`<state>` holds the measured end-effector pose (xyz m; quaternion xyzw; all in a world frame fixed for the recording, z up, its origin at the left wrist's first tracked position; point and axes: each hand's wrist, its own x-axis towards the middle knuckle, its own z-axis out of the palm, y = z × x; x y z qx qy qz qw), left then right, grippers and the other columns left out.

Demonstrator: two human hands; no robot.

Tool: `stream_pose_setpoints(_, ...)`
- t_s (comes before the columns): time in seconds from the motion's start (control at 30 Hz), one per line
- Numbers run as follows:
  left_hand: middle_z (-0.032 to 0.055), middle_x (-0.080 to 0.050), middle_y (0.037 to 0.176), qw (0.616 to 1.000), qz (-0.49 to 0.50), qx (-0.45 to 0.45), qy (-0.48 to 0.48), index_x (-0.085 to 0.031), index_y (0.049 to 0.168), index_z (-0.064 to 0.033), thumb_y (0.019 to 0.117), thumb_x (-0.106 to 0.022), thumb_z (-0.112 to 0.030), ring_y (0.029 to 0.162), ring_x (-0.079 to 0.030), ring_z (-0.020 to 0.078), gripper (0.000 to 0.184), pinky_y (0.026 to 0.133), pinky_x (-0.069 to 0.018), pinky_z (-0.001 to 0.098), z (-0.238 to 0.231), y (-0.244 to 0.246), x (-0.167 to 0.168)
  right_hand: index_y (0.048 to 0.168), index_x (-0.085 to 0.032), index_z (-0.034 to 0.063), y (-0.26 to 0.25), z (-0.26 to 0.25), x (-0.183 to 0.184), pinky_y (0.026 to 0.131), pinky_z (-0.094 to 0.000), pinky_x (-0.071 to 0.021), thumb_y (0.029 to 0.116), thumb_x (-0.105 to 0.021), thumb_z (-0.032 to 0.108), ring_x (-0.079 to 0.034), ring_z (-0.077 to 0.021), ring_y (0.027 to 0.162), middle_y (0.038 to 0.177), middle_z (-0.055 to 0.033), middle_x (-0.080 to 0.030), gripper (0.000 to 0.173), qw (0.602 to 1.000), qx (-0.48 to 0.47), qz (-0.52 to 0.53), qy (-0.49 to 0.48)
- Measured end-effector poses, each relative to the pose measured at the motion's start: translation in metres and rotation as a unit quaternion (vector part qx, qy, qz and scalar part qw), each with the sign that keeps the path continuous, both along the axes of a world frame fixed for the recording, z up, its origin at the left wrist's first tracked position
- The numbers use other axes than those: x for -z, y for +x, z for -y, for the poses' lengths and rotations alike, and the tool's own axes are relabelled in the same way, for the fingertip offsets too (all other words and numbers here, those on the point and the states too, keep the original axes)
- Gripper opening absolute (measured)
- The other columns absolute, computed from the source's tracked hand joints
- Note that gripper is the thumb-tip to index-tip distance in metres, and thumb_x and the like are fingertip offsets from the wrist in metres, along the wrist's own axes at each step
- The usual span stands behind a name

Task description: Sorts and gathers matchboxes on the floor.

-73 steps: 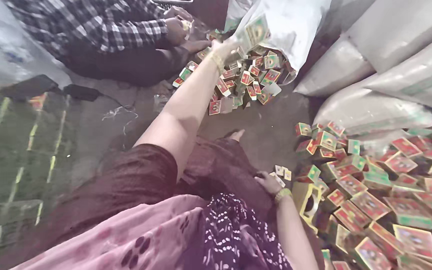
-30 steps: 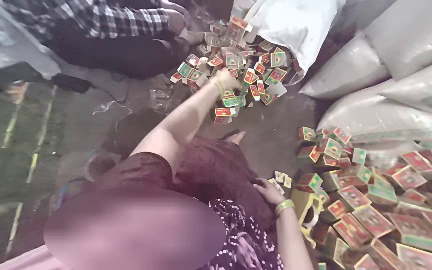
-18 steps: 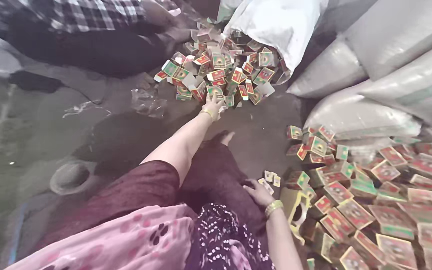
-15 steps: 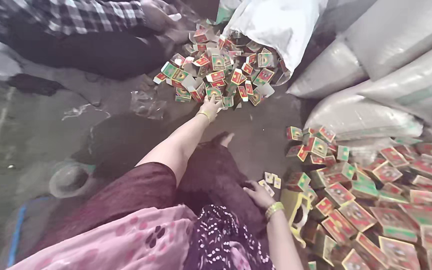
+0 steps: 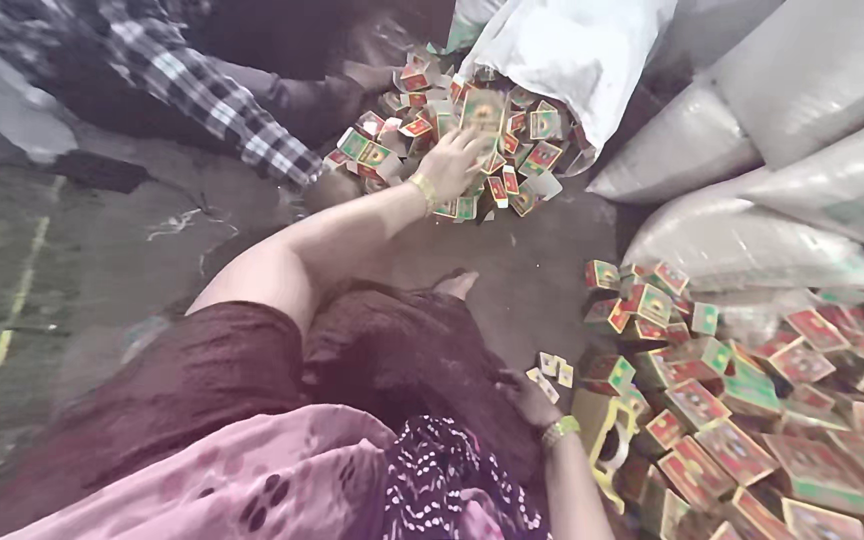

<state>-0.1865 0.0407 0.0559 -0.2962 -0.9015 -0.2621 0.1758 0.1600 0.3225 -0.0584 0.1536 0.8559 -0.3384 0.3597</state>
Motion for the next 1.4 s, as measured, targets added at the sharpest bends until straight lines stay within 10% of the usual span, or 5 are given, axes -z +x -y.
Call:
stream_pose_setpoints(0.27,0.0214,-0.020,0.167,0.968,0.097,-0.224,0.064,-0.028,0.162,-0.0130,0.0793,-0.080,-0.043,0.155,-0.013,0.0425,0.103,0.117,-0.0190,0.0731,0.004,-0.063,-0.137,0.146,-0.054,0.0092,0.000,-0.004,0.002,0.114,-0.0510,-0.0428,0.1018,-0.063,0.039,-0.056,-0.0287,0.134,0.143,-0.0165,-0.060,0.054,1.000,0.011,0.020,0.018)
stream_pose_setpoints(0.57,0.0257,-0.058,0.136,0.971,0.197,-0.135,-0.005,-0.064,0.129,-0.0024,0.0842,-0.078,-0.039,0.127,-0.056,0.0427,0.060,0.106,-0.0459,0.0608,0.085,0.061,0.015,0.148,-0.052,0.0097,-0.001,-0.001,-0.002,0.115,-0.0526,-0.0418,0.1028,-0.061,0.040,-0.055,-0.0305,0.135,0.144,-0.0175,-0.059,0.055,0.999,-0.013,0.024,0.029)
stream_pose_setpoints(0.83,0.0285,-0.049,0.146,0.783,0.419,-0.395,0.237,-0.032,0.153,0.0043,0.0850,-0.074,-0.058,0.134,-0.052,0.0405,0.101,0.110,-0.0438,0.0591,0.123,0.143,0.124,0.146,-0.054,0.0084,0.000,0.001,-0.001,0.115,-0.0538,-0.0411,0.1020,-0.063,0.040,-0.055,-0.0323,0.134,0.142,-0.0189,-0.060,0.055,0.999,-0.003,0.006,0.049)
stream_pose_setpoints(1.0,0.0155,-0.061,0.125,0.591,0.532,-0.257,0.550,-0.050,0.138,-0.0017,0.1018,-0.058,-0.024,0.104,-0.062,0.0214,0.043,0.089,-0.0535,0.0378,0.126,0.157,0.102,0.146,-0.053,0.0070,0.005,0.008,-0.006,0.115,-0.0537,-0.0400,0.1035,-0.060,0.040,-0.055,-0.0331,0.135,0.142,-0.0206,-0.059,0.054,0.997,-0.003,0.005,0.079)
stream_pose_setpoints(1.4,0.0170,-0.071,0.111,0.908,0.339,-0.129,0.209,-0.071,0.118,-0.0078,0.0931,-0.068,-0.036,0.104,-0.069,0.0300,0.037,0.095,-0.0531,0.0581,0.076,0.198,0.037,0.150,-0.049,0.0045,0.031,0.058,-0.040,0.111,-0.0427,-0.0476,0.0996,-0.064,0.021,-0.059,-0.0293,0.130,0.147,-0.0191,-0.055,0.055,0.949,0.018,-0.305,0.078)
